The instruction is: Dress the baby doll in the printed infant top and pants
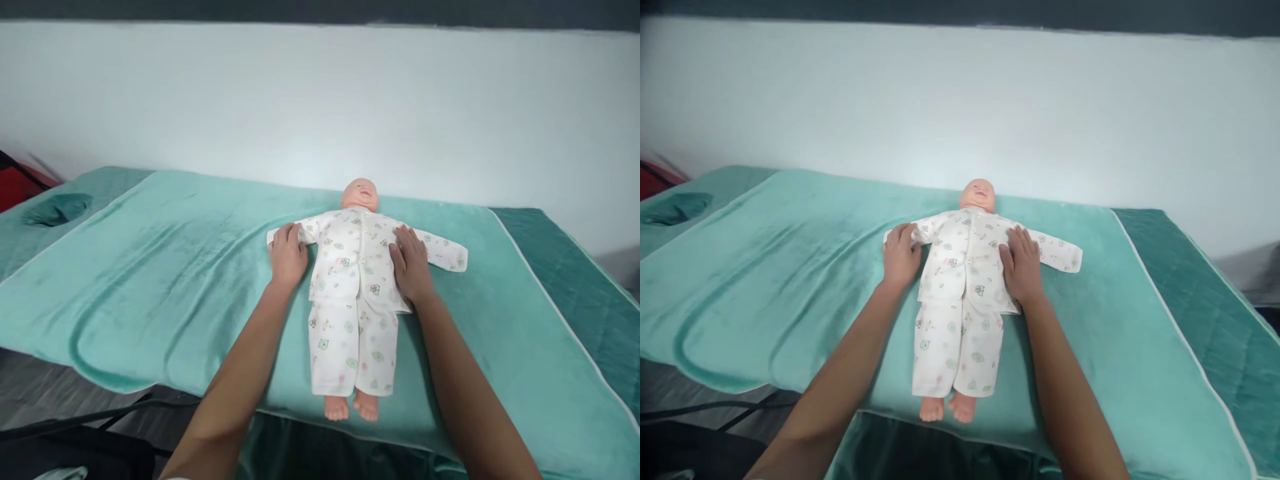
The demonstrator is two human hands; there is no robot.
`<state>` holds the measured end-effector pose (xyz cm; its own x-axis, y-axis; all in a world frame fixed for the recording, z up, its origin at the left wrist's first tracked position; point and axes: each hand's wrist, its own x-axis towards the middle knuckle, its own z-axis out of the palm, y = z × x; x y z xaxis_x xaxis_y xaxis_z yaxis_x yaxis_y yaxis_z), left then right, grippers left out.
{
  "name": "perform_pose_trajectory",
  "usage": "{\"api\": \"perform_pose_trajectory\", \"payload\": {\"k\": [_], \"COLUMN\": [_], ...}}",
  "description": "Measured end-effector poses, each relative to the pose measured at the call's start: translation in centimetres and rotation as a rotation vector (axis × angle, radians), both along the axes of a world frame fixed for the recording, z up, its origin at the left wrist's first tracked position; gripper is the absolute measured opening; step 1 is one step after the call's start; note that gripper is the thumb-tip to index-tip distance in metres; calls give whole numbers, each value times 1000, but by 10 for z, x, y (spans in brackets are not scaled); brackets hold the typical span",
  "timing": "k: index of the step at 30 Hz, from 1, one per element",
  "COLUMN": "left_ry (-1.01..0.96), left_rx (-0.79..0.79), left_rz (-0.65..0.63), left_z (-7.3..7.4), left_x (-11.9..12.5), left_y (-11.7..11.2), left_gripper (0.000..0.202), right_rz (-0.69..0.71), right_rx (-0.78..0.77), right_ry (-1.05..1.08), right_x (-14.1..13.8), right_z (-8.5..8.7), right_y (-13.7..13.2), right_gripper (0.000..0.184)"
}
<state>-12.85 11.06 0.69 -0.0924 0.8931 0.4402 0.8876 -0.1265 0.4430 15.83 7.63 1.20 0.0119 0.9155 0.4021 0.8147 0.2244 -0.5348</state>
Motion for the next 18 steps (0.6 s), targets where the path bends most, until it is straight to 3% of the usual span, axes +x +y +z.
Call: {"api": "perform_pose_trajectory", "payload": {"k": [3,8,15,18], "left_ry": [167,169,277,255], "left_rx": [-149,-222,-237,-191], "left_rz": [81,150,103,148], "left_z": [-9,-13,-17,-19], "left_x": [-17,-39,-61,-67], "left_y": [-2,1,5,6], "left_gripper": [58,57,62,62], "right_rz": [-143,-318,-423,-448], "right_rx": [-94,-238,-288,-305], "right_ry": [-210,-320,-334,-337], "right_x": [32,73,80,78], "right_z": [-13,-21,-21,-20], "right_y": [-11,-38,-70,-72], "right_gripper": [62,68,67,66]}}
